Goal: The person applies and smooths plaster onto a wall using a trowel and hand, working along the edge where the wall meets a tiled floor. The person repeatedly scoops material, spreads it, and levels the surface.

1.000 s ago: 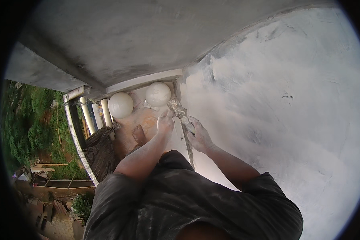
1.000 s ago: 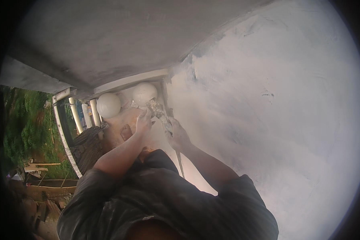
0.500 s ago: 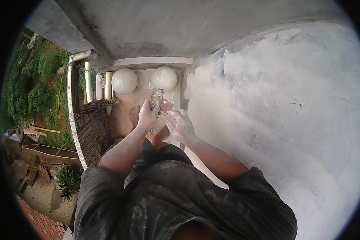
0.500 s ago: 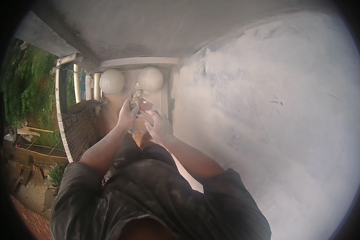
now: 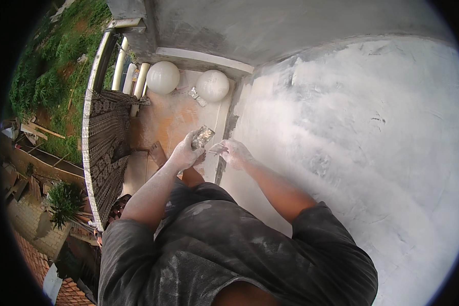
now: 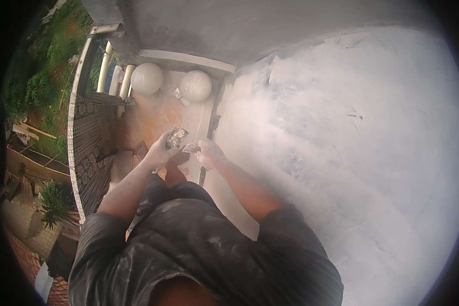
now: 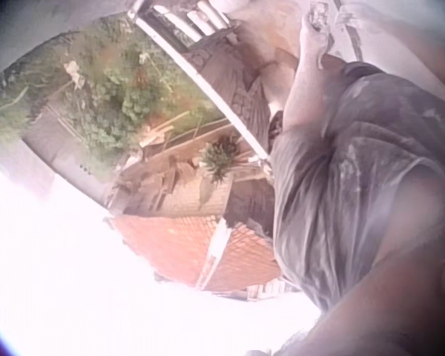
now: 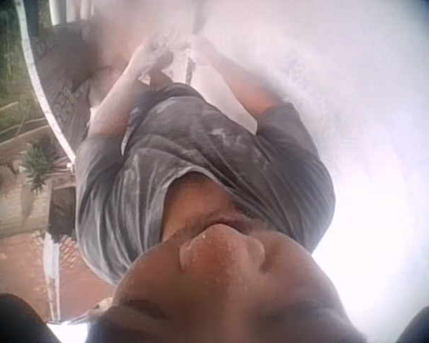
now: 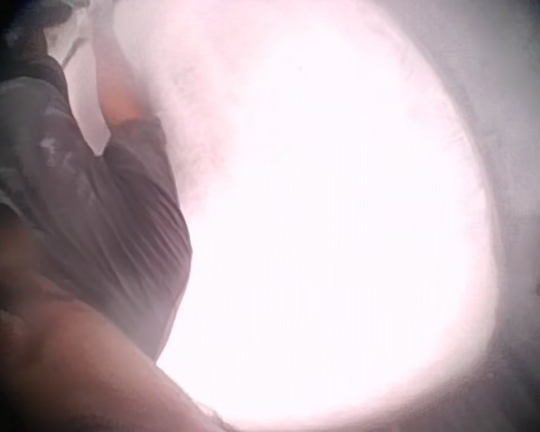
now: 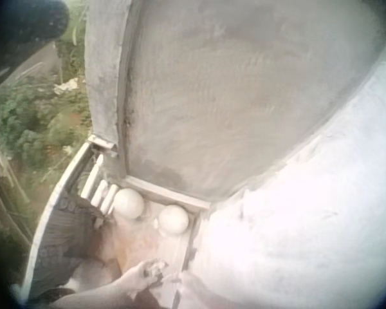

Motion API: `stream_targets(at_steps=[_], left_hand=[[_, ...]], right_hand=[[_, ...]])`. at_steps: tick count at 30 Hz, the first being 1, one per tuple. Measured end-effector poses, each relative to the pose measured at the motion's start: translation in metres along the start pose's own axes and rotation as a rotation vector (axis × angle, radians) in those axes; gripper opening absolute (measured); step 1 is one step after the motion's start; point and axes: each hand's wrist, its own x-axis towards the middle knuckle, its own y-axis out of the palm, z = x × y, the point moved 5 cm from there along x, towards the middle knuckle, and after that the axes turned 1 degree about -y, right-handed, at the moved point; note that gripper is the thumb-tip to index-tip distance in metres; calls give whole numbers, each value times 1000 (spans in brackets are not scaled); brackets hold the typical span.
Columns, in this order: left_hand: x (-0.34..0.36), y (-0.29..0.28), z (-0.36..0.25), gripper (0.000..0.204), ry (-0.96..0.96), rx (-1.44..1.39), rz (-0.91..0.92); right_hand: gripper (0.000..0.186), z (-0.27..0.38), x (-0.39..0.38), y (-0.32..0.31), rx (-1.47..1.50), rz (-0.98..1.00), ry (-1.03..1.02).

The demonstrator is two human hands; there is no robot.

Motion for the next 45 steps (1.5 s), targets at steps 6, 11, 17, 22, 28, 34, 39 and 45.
stream_targets(at_steps=[6,11,17,22,28,34,39,45], left_hand=[[-4,-66,89,49,-40,-40,-329],[6,-65,111,43,-61,-126,-344],[-10,-57,114,48,-93,-41,-289],[-28,-85,152,41,-193,-78,-349],[-24,-106,191,33,-227,-123,-594],[5,-62,198,37,-205,-180,-533],[22,-18,189,34,-200,-234,-492],[25,15,188,51,-281,-232,-388]], right_hand=[[8,-19,-12,-85,-885,131,-245],[19,-37,15,-217,-1122,16,-9],[18,-18,25,-268,-1179,-152,-56],[12,-51,0,-221,-1284,163,112],[16,-78,-53,-169,-1441,-157,-205],[20,-89,-14,-206,-1288,504,-68],[46,-54,34,-242,-1508,493,226],[51,-36,-14,-156,-1370,887,226]])
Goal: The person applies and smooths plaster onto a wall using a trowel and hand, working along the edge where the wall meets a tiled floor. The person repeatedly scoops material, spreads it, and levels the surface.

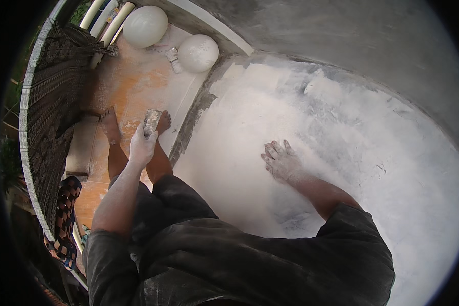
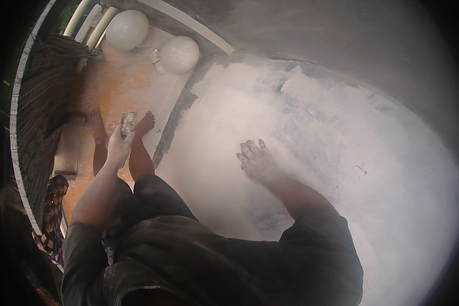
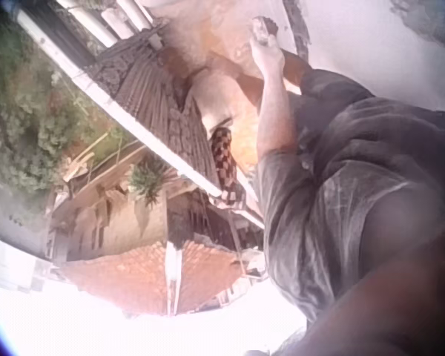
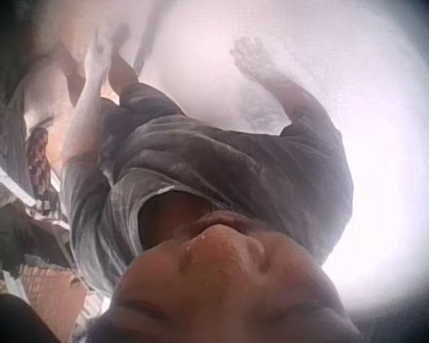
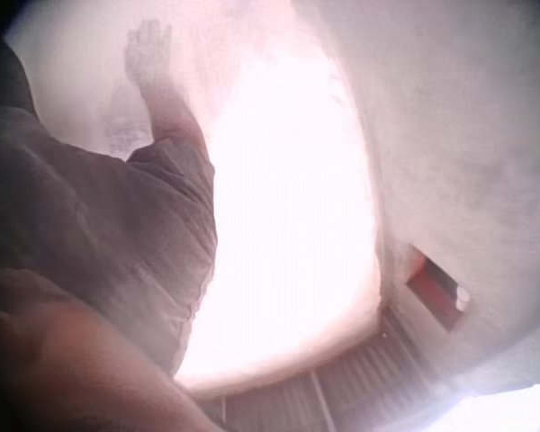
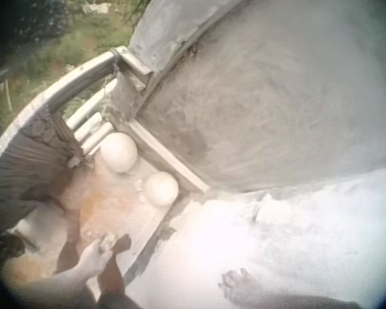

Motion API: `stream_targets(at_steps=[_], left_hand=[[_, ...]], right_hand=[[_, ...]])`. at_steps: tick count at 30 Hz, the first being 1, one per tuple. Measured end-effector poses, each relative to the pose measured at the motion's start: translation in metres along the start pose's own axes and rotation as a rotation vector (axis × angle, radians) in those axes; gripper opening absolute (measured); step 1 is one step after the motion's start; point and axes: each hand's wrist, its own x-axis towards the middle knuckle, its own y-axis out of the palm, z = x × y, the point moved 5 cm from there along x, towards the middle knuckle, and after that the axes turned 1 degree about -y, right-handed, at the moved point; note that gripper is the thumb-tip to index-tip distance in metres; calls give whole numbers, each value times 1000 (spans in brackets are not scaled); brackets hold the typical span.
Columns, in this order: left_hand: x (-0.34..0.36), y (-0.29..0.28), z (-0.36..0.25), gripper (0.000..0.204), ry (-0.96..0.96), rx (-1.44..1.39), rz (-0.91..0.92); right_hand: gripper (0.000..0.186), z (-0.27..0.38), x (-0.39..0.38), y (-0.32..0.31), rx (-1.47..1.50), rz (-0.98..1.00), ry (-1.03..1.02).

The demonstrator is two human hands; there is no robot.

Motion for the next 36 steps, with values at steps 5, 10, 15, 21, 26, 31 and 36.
stream_targets(at_steps=[5,10,15,21,26,31,36], left_hand=[[10,-1,2,51,-35,22,-1],[23,-9,5,48,-47,-28,-16],[29,-17,8,44,15,-57,-75],[33,-22,-2,43,-57,-28,-96],[27,-13,-35,41,41,-8,-69],[13,10,-64,43,148,-68,38],[0,34,-85,52,197,-27,144]], right_hand=[[49,-93,18,-62,-59,-257,387],[51,-45,44,1,-142,-101,141],[52,-61,54,49,-32,-61,127],[50,-95,36,26,-94,-69,232],[51,-67,14,-3,-89,-136,282],[51,-53,16,8,-3,-1,186],[51,-99,4,-24,-94,-181,327]])
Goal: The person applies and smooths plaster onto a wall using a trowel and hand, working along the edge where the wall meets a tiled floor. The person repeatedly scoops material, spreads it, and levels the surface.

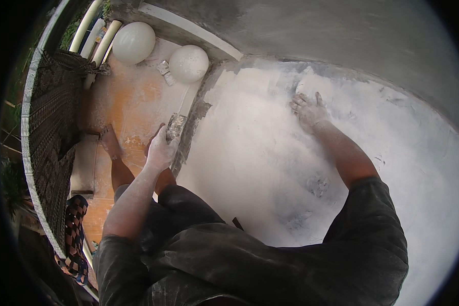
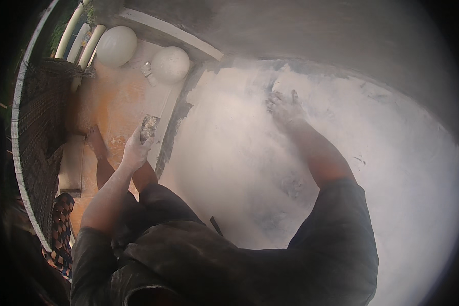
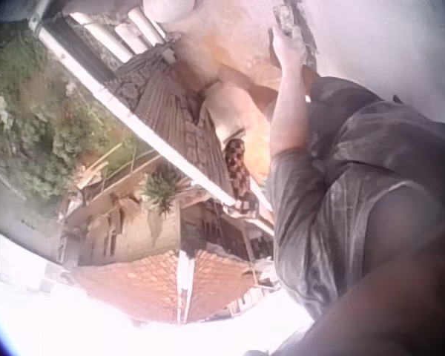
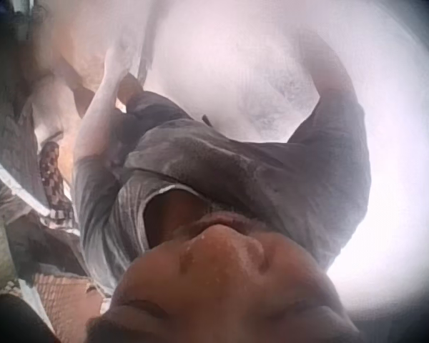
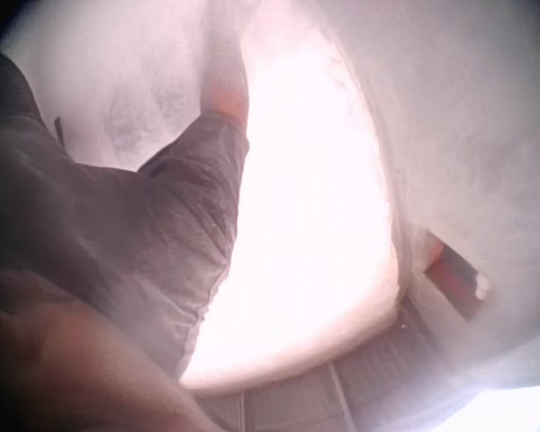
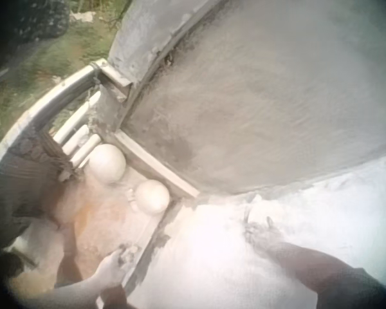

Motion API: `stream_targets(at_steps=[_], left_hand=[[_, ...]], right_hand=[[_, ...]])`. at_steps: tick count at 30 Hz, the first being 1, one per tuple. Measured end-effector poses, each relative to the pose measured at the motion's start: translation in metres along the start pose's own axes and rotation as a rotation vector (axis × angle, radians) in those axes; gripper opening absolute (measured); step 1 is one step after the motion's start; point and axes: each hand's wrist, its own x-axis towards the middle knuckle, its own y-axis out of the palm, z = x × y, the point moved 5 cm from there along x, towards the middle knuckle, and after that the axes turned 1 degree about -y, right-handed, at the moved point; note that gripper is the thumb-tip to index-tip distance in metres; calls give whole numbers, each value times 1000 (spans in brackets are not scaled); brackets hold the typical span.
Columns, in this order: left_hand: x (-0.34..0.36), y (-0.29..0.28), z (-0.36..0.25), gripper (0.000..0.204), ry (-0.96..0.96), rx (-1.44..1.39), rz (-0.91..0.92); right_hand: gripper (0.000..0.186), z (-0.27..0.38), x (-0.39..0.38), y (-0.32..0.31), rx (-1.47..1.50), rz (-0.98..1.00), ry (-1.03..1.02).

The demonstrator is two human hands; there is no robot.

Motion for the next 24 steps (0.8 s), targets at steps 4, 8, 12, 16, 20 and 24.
stream_targets(at_steps=[4,8,12,16,20,24], left_hand=[[-12,-11,-7,52,-11,0,35],[-13,-34,-4,48,-52,-6,-9],[-11,-44,-4,45,-17,85,-53],[-15,-44,2,41,-53,41,-44],[-11,-42,4,39,-41,35,-74],[-6,-37,-1,40,8,21,-5]], right_hand=[[58,39,1,33,61,-120,-47],[53,68,-7,57,183,-5,-250],[49,-10,14,20,-11,-204,66],[46,62,-19,48,157,45,-299],[48,31,-21,25,112,111,-211],[50,-32,6,12,45,-131,157]])
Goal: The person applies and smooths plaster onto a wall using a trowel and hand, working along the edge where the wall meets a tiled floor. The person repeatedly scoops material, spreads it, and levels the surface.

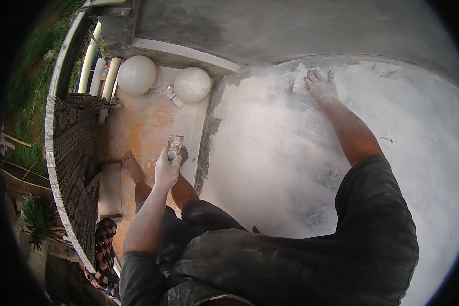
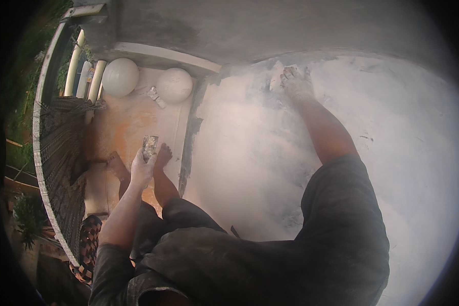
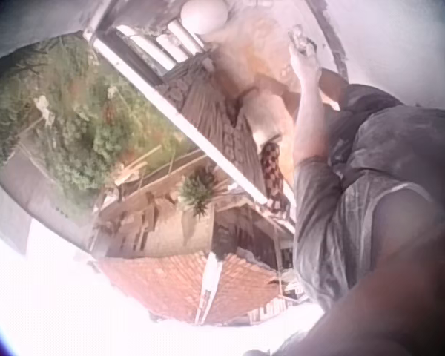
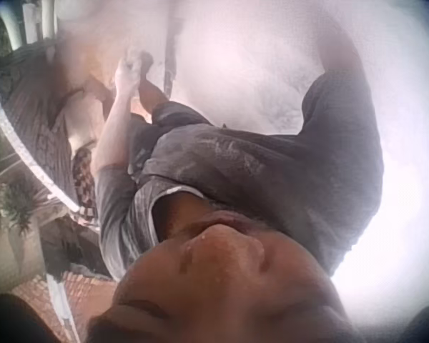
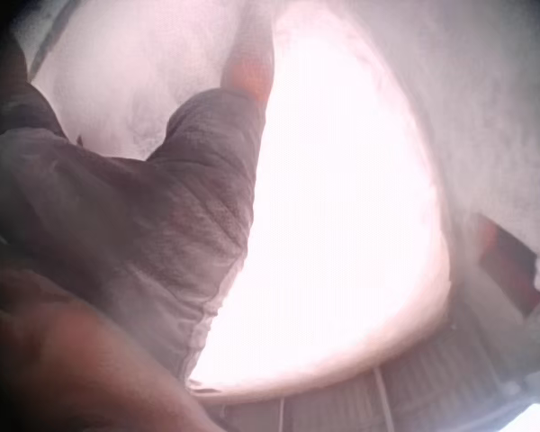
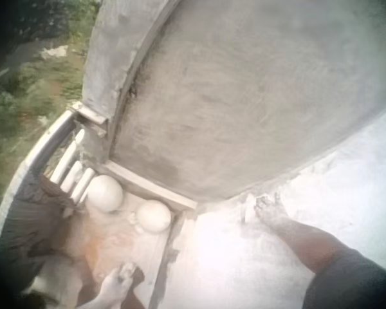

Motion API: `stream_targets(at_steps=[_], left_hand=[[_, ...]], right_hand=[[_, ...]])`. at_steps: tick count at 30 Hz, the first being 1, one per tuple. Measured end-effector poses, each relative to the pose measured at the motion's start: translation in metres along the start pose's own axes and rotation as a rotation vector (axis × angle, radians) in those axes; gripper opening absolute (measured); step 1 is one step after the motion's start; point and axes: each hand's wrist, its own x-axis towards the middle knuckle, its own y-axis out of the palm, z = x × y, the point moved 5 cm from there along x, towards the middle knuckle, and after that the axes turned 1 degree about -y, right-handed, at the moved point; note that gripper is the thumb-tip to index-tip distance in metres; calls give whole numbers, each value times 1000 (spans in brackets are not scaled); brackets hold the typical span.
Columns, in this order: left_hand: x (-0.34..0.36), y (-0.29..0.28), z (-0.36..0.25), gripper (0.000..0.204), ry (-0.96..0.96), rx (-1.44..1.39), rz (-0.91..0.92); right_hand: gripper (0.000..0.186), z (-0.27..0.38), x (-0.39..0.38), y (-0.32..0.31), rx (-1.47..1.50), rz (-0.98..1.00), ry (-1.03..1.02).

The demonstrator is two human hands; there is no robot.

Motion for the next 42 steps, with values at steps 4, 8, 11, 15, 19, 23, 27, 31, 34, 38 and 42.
stream_targets(at_steps=[4,8,11,15,19,23,27,31,34,38,42], left_hand=[[4,-3,-2,41,-7,30,-48],[5,-6,1,39,-47,62,-36],[2,-9,3,39,-24,92,-53],[1,-11,6,40,-51,97,-40],[-1,-7,3,42,-27,90,-43],[-3,0,-3,44,16,125,-41],[0,8,-6,48,17,139,-22],[3,19,-16,49,60,172,38],[2,27,-20,48,21,69,101],[-1,25,-20,48,40,78,73],[-9,30,-16,52,27,150,97]], right_hand=[[47,96,-79,38,137,277,-486],[43,62,-49,30,155,221,-463],[50,-10,-1,-3,2,-52,44],[52,119,-93,53,238,210,-460],[44,108,-85,68,460,528,-609],[47,-5,-15,-17,-4,-24,108],[50,134,-123,52,141,410,-517],[44,93,-100,40,121,316,-505],[49,-22,-30,-5,117,-21,113],[54,89,-110,32,79,319,-247],[48,117,-148,47,147,363,-558]])
